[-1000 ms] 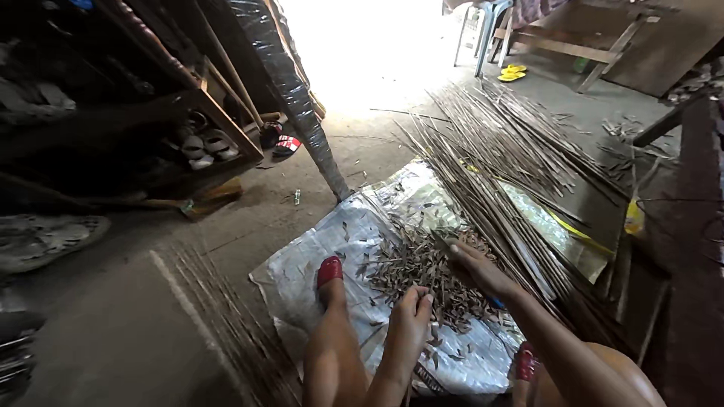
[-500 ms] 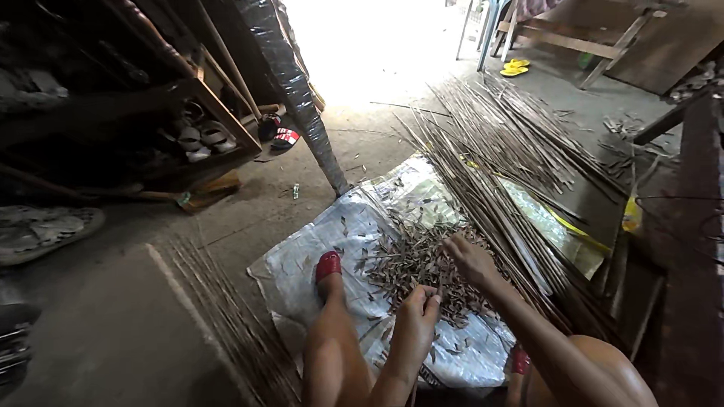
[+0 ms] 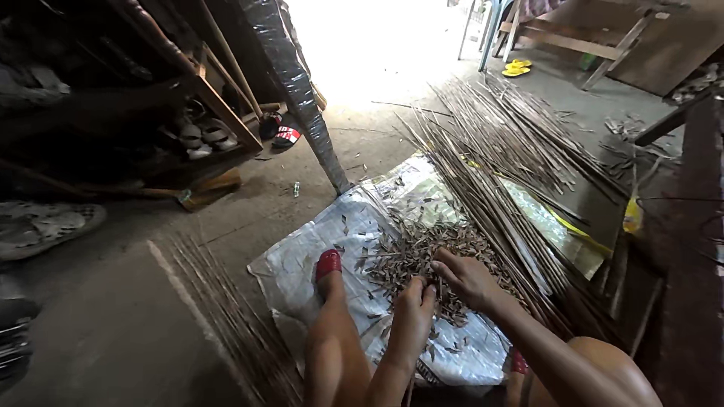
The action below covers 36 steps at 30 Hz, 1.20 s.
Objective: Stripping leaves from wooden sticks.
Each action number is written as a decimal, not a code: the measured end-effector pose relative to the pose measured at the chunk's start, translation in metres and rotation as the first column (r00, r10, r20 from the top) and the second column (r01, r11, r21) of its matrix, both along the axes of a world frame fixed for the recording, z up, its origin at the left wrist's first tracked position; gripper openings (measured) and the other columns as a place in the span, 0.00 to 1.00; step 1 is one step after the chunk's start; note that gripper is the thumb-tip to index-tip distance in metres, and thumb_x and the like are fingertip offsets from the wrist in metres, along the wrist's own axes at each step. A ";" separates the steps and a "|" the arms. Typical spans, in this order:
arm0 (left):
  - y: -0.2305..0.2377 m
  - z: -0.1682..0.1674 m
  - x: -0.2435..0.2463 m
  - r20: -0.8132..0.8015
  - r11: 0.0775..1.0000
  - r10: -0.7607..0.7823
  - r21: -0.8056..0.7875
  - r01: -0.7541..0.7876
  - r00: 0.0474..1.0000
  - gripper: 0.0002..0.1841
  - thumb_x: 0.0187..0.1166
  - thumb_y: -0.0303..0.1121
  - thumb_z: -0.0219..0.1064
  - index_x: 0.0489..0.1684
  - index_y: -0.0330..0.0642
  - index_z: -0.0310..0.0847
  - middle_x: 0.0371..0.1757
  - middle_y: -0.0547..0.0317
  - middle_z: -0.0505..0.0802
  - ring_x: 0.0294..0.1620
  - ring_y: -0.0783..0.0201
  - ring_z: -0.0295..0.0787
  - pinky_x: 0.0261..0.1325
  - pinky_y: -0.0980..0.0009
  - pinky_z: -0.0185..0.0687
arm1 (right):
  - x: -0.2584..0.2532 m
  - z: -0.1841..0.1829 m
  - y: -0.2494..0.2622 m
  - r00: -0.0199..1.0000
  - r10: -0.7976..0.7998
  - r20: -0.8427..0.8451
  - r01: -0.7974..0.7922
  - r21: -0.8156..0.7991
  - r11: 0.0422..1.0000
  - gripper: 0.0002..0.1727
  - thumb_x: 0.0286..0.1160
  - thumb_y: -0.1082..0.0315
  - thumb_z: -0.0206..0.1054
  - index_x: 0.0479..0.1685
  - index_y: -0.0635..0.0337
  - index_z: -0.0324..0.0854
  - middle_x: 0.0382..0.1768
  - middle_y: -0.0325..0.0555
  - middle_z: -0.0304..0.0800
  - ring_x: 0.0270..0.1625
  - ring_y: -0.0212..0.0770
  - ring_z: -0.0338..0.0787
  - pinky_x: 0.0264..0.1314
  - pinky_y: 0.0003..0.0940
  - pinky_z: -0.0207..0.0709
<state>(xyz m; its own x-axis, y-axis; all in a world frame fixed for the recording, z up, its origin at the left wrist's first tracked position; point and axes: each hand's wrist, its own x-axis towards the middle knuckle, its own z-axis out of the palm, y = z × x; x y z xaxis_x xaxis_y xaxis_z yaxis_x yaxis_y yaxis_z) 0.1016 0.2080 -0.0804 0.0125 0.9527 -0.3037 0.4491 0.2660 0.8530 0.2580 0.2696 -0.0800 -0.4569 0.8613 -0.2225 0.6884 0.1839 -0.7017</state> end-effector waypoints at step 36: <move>0.014 0.009 0.008 0.401 0.974 0.161 -0.210 -0.081 0.902 0.08 0.91 0.29 0.56 0.55 0.35 0.76 0.20 0.66 0.78 0.11 0.77 0.69 0.13 0.83 0.64 | 0.013 -0.006 0.006 0.990 0.002 -0.141 0.017 0.132 0.991 0.35 0.89 0.43 0.42 0.74 0.64 0.75 0.38 0.58 0.89 0.39 0.59 0.89 0.45 0.64 0.78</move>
